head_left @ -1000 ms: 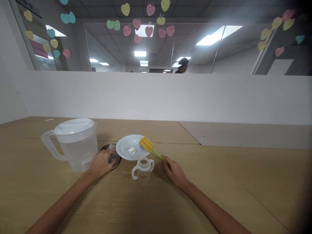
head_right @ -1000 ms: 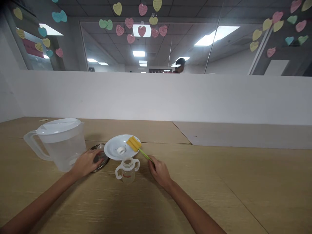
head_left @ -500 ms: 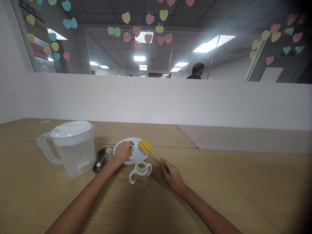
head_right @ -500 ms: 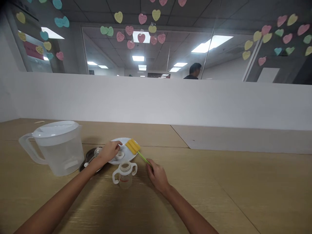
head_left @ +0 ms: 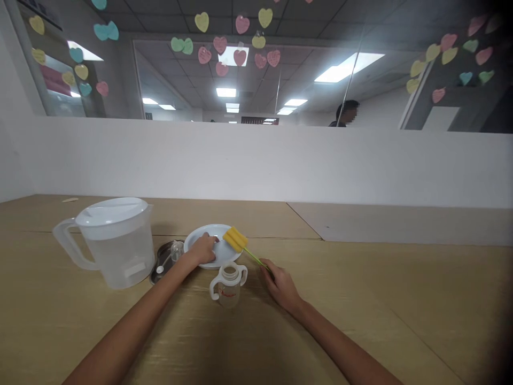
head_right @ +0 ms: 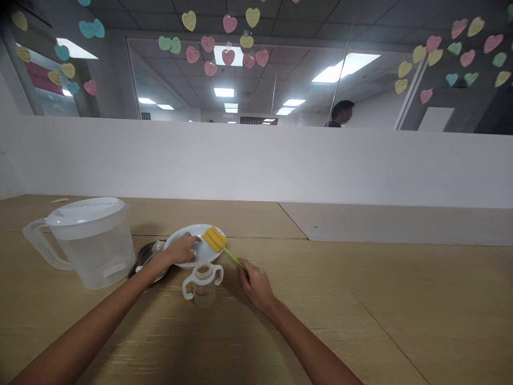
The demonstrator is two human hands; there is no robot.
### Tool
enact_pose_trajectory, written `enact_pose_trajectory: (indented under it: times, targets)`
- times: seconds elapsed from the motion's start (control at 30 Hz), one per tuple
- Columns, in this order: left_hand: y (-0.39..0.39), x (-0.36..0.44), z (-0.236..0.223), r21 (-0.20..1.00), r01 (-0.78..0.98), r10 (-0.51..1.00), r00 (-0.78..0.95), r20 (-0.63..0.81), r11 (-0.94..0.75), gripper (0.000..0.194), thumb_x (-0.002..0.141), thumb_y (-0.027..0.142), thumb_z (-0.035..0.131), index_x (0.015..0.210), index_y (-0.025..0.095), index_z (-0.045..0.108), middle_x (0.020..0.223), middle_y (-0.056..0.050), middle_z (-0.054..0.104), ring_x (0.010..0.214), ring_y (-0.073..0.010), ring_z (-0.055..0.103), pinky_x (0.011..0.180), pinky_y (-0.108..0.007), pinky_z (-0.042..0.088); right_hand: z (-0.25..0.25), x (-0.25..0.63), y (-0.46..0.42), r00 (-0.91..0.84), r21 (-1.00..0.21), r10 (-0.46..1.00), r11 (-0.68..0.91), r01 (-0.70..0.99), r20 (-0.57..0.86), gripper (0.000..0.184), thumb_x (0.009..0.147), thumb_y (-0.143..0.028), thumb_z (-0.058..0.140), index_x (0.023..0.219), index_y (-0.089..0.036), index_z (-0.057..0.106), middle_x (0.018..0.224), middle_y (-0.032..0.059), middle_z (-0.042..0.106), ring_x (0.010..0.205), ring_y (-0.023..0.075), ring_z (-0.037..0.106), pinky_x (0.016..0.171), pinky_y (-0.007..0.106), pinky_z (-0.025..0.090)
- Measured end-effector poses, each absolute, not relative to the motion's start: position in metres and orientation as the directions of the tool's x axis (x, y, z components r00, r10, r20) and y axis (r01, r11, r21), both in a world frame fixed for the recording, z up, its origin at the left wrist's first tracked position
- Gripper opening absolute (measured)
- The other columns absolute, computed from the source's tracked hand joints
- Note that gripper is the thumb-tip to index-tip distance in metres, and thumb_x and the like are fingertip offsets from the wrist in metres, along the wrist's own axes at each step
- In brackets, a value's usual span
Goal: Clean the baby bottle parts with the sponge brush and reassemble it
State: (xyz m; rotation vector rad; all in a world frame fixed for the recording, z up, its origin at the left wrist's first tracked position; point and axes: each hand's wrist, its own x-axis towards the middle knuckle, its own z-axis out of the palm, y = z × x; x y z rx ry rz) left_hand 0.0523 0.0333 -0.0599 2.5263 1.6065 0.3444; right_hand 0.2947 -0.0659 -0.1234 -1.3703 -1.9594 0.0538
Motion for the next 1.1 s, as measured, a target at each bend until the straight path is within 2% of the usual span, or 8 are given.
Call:
enact_pose_trajectory:
  times: [0.2, 0.4, 0.47, 0.6, 0.73, 0.83, 0.97, 1.1]
  targets:
    - [0.029, 0.04, -0.06, 0.324, 0.719, 0.779, 0.489, 0.393, -0.615, 0.073, 0.056, 0.014, 0.062, 0.127, 0.016, 0.043, 0.125, -0.012, 0.04, 0.116, -0.024, 0.043, 0.101, -0.037, 0.036, -0.122, 0.293, -0.068, -0.202, -0.374, 0.824, 0.44, 0.816, 0.53, 0.035, 0.091, -0.029, 0.029, 0.109, -0.015, 0.056, 0.083, 0.0067, 0.069, 0.068, 0.0184, 0.064, 0.061, 0.027, 0.045]
    - [0.014, 0.049, -0.05, 0.314, 0.538, 0.614, 0.582, 0.534, -0.783, 0.093, 0.06, 0.006, 0.051, 0.142, 0.021, 0.009, 0.119, -0.01, 0.044, 0.107, -0.0225, 0.046, 0.093, -0.04, 0.042, -0.123, 0.293, -0.067, -0.286, -0.342, 0.79, 0.519, 0.784, 0.543, 0.037, 0.091, -0.027, 0.031, 0.116, -0.017, 0.056, 0.093, 0.0078, 0.069, 0.076, 0.0179, 0.065, 0.066, 0.027, 0.048]
    - [0.01, 0.051, -0.044, 0.323, 0.492, 0.581, 0.577, 0.574, -0.808, 0.095, 0.06, 0.005, 0.05, 0.142, 0.022, 0.006, 0.121, -0.011, 0.041, 0.104, -0.0209, 0.047, 0.091, -0.038, 0.043, -0.123, 0.294, -0.067, -0.283, -0.364, 0.783, 0.533, 0.764, 0.554, 0.038, 0.092, -0.028, 0.03, 0.118, -0.017, 0.055, 0.101, 0.0084, 0.068, 0.082, 0.0184, 0.065, 0.07, 0.028, 0.049]
    - [0.0, 0.051, -0.035, 0.394, 0.424, 0.576, 0.526, 0.625, -0.815, 0.094, 0.057, 0.007, 0.055, 0.14, 0.025, 0.015, 0.129, -0.01, 0.029, 0.1, -0.0176, 0.048, 0.09, -0.035, 0.045, -0.123, 0.295, -0.067, -0.281, -0.408, 0.783, 0.551, 0.728, 0.556, 0.039, 0.093, -0.029, 0.03, 0.123, -0.018, 0.053, 0.111, 0.0083, 0.064, 0.092, 0.0189, 0.064, 0.077, 0.03, 0.05]
    - [-0.009, 0.056, -0.034, 0.502, 0.35, 0.609, 0.365, 0.704, -0.791, 0.074, 0.058, 0.011, 0.06, 0.128, 0.025, 0.039, 0.118, -0.007, 0.037, 0.092, -0.0146, 0.05, 0.093, -0.038, 0.044, -0.121, 0.295, -0.067, -0.273, -0.456, 0.789, 0.558, 0.693, 0.55, 0.04, 0.093, -0.03, 0.03, 0.126, -0.02, 0.05, 0.116, 0.0073, 0.061, 0.099, 0.0184, 0.062, 0.084, 0.032, 0.05]
    - [-0.01, 0.069, -0.039, 0.636, 0.137, 0.65, 0.193, 0.735, -0.76, 0.058, 0.059, 0.017, 0.064, 0.114, 0.022, 0.049, 0.102, -0.003, 0.045, 0.092, -0.014, 0.052, 0.093, -0.036, 0.044, -0.12, 0.295, -0.067, -0.254, -0.507, 0.806, 0.546, 0.667, 0.535, 0.041, 0.093, -0.032, 0.029, 0.129, -0.022, 0.047, 0.121, 0.0062, 0.059, 0.103, 0.0176, 0.06, 0.088, 0.032, 0.049]
    - [-0.007, 0.075, -0.043, 0.85, -0.191, 0.855, 0.076, 0.512, -0.492, 0.058, 0.059, 0.026, 0.069, 0.113, 0.017, 0.051, 0.093, -0.004, 0.058, 0.091, -0.015, 0.058, 0.087, -0.032, 0.047, -0.122, 0.298, -0.067, -0.227, -0.534, 0.814, 0.534, 0.655, 0.535, 0.042, 0.093, -0.033, 0.03, 0.128, -0.02, 0.048, 0.123, 0.0062, 0.057, 0.108, 0.0181, 0.058, 0.093, 0.035, 0.046]
    - [-0.005, 0.04, -0.048, 0.889, -0.204, 0.912, -0.115, 0.394, -0.41, 0.059, 0.062, 0.037, 0.069, 0.114, 0.014, 0.053, 0.101, -0.009, 0.064, 0.093, -0.0168, 0.06, 0.084, -0.03, 0.047, -0.123, 0.299, -0.065, -0.162, -0.551, 0.808, 0.517, 0.655, 0.566, 0.042, 0.092, -0.034, 0.031, 0.126, -0.02, 0.051, 0.121, 0.0066, 0.058, 0.108, 0.0189, 0.057, 0.094, 0.037, 0.046]
